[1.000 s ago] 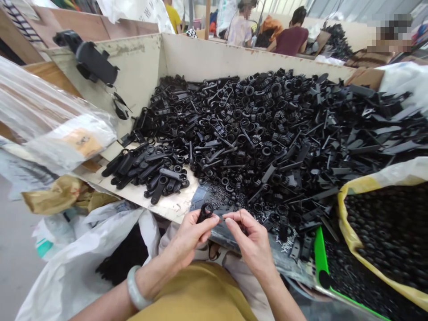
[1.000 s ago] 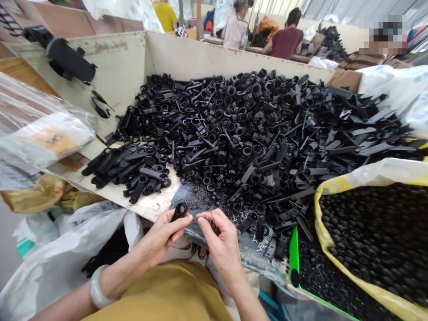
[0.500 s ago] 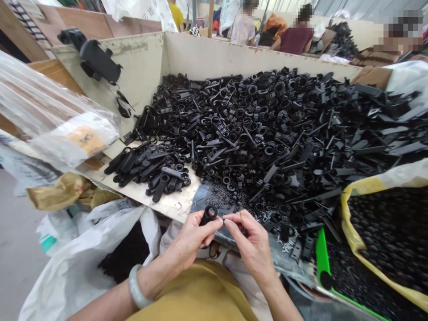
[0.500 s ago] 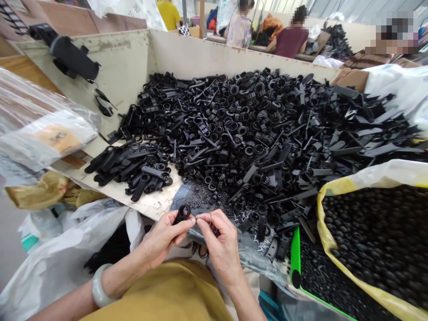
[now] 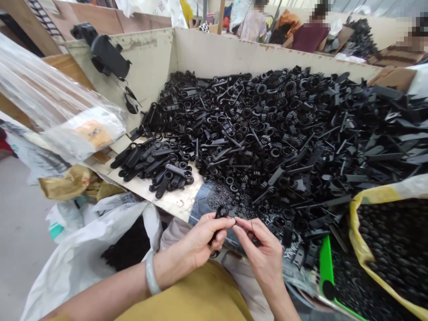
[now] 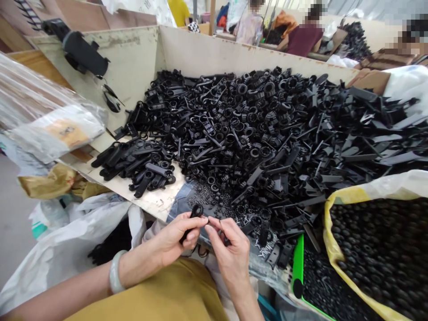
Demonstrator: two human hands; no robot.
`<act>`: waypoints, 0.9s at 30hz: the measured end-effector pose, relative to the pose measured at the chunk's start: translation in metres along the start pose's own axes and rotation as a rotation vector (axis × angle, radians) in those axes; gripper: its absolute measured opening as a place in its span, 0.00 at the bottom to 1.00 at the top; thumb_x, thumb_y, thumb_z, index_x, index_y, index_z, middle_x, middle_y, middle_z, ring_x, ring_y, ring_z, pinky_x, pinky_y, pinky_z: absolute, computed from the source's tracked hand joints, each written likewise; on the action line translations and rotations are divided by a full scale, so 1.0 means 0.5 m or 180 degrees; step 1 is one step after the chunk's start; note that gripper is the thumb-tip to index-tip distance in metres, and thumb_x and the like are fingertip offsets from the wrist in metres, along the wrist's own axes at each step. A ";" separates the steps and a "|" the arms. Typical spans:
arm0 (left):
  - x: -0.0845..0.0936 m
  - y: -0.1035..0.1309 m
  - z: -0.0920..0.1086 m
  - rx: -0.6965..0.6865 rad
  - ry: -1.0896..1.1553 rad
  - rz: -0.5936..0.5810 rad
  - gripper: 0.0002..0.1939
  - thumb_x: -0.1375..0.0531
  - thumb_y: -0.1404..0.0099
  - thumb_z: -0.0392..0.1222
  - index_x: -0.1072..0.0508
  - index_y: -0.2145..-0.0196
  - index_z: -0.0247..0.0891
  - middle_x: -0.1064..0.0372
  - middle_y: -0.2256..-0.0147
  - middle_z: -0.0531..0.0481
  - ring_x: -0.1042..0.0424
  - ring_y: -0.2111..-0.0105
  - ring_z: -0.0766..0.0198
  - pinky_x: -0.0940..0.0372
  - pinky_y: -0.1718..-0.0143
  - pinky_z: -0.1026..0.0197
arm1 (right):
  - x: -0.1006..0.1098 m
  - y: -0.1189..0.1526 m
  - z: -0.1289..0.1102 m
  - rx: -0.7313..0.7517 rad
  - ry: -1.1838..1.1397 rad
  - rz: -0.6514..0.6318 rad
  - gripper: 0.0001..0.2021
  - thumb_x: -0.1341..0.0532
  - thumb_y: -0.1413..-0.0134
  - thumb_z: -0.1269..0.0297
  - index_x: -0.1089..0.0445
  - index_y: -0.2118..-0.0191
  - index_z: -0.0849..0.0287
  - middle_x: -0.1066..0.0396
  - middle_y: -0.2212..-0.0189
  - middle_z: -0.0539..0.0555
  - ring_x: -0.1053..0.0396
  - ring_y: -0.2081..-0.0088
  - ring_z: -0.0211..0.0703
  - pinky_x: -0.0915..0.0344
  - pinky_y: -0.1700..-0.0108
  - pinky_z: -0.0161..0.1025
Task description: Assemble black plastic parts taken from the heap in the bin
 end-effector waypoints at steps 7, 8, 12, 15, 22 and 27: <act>-0.012 0.021 0.013 -0.0008 -0.0351 -0.0408 0.15 0.31 0.44 0.46 0.33 0.67 0.40 0.37 0.79 0.59 0.44 0.79 0.72 0.53 0.76 0.65 | 0.018 -0.005 0.002 0.0116 0.0289 0.0194 0.06 0.35 0.37 0.63 0.19 0.60 0.56 0.31 0.75 0.48 0.38 0.77 0.36 0.37 0.76 0.33; -0.013 0.027 0.018 0.0015 -0.0461 -0.0495 0.12 0.33 0.43 0.44 0.31 0.65 0.40 0.36 0.77 0.58 0.43 0.78 0.71 0.52 0.76 0.65 | 0.019 -0.007 0.002 0.0128 0.0307 0.0178 0.06 0.35 0.37 0.63 0.19 0.60 0.56 0.32 0.75 0.48 0.38 0.77 0.36 0.37 0.76 0.33; -0.008 0.040 0.027 -0.0012 -0.0891 -0.0546 0.13 0.39 0.47 0.36 0.32 0.62 0.40 0.33 0.72 0.56 0.40 0.77 0.71 0.50 0.74 0.65 | 0.009 -0.009 0.002 0.0297 0.0344 -0.0216 0.08 0.36 0.35 0.65 0.20 0.55 0.55 0.29 0.71 0.50 0.37 0.78 0.35 0.37 0.76 0.34; 0.001 0.037 0.020 -0.0142 -0.1093 -0.0491 0.13 0.40 0.46 0.35 0.34 0.61 0.40 0.33 0.71 0.56 0.40 0.76 0.71 0.47 0.72 0.65 | -0.002 -0.009 0.006 0.0316 0.0353 -0.0457 0.10 0.37 0.34 0.65 0.20 0.52 0.55 0.27 0.69 0.51 0.36 0.78 0.35 0.36 0.75 0.34; 0.023 0.020 0.007 -0.0753 -0.1991 -0.0356 0.07 0.45 0.38 0.34 0.34 0.60 0.40 0.37 0.71 0.57 0.40 0.73 0.69 0.44 0.71 0.64 | -0.012 -0.015 -0.002 0.0016 0.0233 -0.0505 0.07 0.38 0.33 0.64 0.20 0.57 0.53 0.29 0.72 0.49 0.35 0.76 0.37 0.36 0.73 0.34; 0.020 0.017 0.016 -0.1018 -0.2509 -0.0135 0.04 0.46 0.30 0.43 0.35 0.62 0.41 0.39 0.75 0.58 0.41 0.76 0.67 0.46 0.74 0.63 | -0.027 0.003 -0.004 0.0060 0.0332 -0.0321 0.08 0.39 0.32 0.64 0.20 0.57 0.53 0.27 0.71 0.50 0.31 0.74 0.38 0.35 0.72 0.34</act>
Point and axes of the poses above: each hand's wrist, its own y-axis away from the middle knuckle, its own x-axis out of the back of the hand, z = x × y, the point moved 3 cm from there along -y, towards the middle knuckle
